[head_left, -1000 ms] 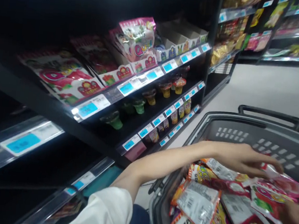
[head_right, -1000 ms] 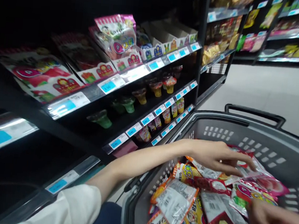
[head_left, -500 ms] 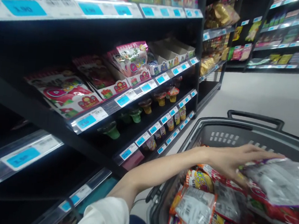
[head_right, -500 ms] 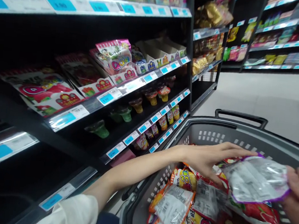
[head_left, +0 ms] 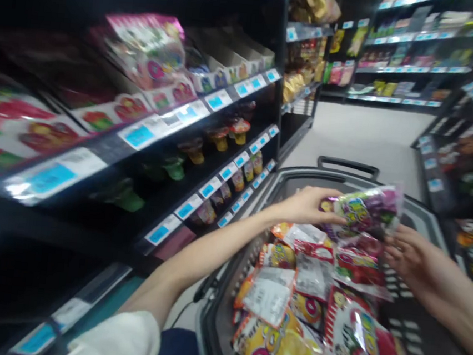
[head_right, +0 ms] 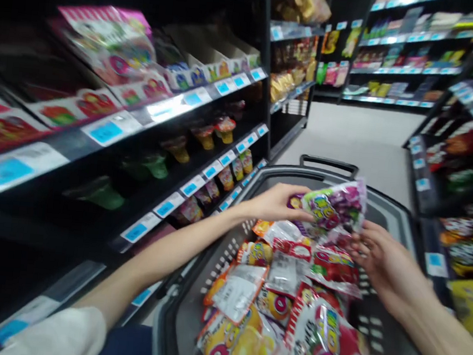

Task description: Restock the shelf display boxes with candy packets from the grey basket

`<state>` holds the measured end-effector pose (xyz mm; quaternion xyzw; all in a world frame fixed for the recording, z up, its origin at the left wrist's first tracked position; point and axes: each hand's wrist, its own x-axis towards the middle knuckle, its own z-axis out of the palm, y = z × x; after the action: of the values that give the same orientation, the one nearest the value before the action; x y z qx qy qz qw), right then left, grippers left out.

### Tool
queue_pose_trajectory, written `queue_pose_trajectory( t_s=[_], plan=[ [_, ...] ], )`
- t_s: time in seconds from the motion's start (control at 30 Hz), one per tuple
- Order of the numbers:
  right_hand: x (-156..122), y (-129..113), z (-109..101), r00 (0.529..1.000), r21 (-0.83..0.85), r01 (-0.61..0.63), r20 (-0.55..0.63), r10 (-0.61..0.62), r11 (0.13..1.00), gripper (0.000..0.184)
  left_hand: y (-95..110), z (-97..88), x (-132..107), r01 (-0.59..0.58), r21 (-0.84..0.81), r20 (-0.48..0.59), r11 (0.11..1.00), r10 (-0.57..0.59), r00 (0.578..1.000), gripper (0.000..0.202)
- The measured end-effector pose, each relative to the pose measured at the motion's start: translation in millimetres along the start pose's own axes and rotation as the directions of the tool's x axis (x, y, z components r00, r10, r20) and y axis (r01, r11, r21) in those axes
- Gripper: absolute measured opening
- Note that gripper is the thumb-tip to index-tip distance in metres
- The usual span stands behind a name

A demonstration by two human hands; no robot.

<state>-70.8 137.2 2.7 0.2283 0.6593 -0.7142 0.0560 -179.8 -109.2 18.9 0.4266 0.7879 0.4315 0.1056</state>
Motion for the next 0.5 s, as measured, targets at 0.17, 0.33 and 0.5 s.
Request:
queue_pose_trajectory(
  t_s=[0.17,0.33,0.5],
  plan=[
    [-16,-12,12,0.985,0.125,-0.115,0.140,0.097,0.986,0.013,0,2.6,-1,0.048,-0.171,-0.175,0.984,-0.079,0.981,0.043],
    [-18,-3,11,0.962,-0.057,-0.060,0.263,0.073,0.997,0.056,0,4.9,1,0.113,-0.269,-0.230,0.957,-0.177,0.957,0.055],
    [-16,9,10,0.977,-0.271,0.014,0.210,0.045,0.963,0.071,0,3.4,1,0.131,-0.237,-0.277,0.963,-0.196,0.941,0.056]
  ],
)
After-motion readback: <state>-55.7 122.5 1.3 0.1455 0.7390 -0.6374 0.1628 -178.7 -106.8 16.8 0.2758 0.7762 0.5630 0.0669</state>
